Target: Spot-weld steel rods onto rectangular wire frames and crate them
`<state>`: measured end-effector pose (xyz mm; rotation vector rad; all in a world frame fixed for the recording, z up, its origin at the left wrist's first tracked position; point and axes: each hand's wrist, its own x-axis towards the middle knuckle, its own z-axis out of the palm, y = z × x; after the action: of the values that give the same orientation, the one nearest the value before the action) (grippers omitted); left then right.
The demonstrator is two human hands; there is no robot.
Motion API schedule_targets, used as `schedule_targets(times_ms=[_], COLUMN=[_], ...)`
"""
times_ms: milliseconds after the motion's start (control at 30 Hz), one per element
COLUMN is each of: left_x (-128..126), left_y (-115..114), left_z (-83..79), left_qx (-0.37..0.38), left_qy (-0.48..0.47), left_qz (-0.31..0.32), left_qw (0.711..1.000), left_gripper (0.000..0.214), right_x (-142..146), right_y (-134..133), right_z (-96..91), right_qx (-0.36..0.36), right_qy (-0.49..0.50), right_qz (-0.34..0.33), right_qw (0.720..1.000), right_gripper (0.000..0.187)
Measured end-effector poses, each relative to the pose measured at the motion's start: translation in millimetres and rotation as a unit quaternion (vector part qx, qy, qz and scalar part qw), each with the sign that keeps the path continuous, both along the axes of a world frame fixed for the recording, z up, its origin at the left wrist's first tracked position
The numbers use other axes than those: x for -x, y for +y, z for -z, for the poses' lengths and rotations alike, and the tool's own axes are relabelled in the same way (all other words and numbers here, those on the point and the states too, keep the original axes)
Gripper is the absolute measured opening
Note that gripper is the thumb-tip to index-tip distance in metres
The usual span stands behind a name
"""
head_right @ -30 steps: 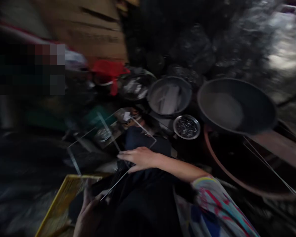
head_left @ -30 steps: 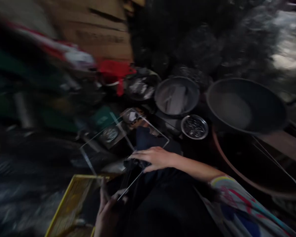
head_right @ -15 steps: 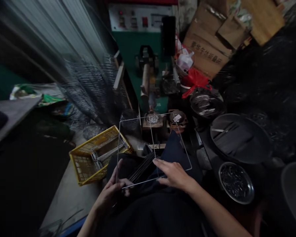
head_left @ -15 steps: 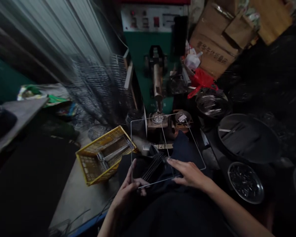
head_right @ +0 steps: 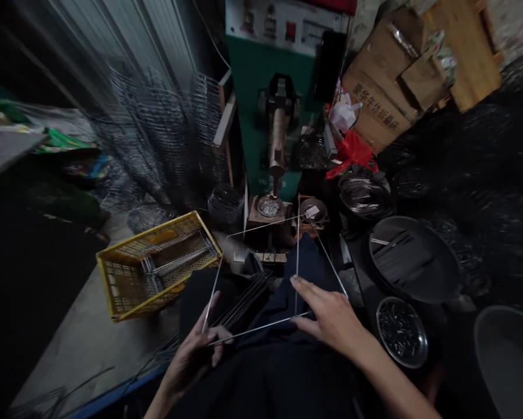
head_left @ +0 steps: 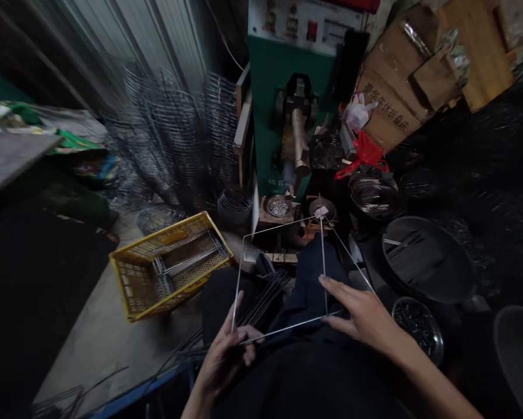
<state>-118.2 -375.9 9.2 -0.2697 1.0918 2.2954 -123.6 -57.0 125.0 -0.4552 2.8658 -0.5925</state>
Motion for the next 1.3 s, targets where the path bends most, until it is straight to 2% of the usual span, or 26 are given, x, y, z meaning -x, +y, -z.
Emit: schedule_targets(times_ms=[100,233,567,767,900,1100,1300], left_x=[1,-2,0,-3,0,0,0], left_y=[-3,1,18,27,25,17,15], left_z=[-4.6,-5.7,-9.4,-5.9,-6.8,-9.9,-14.8], left_qx=[0.030,0.025,0.029,0.021,0.024,0.034,0.044], left_qy=[-0.003,-0.025,-0.014,0.003,0.012,0.012,0.013], left_qz=[-0.007,0.017,0.040,0.042,0.045,0.030,0.029], left_qw=[1.000,0.999,0.999,0.999,0.999,0.999,0.999], left_gripper=[0.095,0.101,0.098,0.100,0.101,0.101,0.103], right_x=[-3,-7,-8,-2,2,10,17], right_y=[4,9,25,31,30,16,13], right_z=[7.6,11.2,-2.8,-3.7,3.1,13.9,23.5], right_qx=[0.016,0.023,0.029,-0.017,0.005,0.042,0.042], right_qy=[-0.017,-0.009,0.015,0.042,0.029,-0.019,-0.050], right_qz=[0.007,0.027,0.062,0.081,0.049,-0.008,-0.024], right_qw=[1.000,0.999,0.998,0.996,0.998,0.999,0.998], right_gripper=[0.076,0.075,0.070,0.069,0.069,0.071,0.072])
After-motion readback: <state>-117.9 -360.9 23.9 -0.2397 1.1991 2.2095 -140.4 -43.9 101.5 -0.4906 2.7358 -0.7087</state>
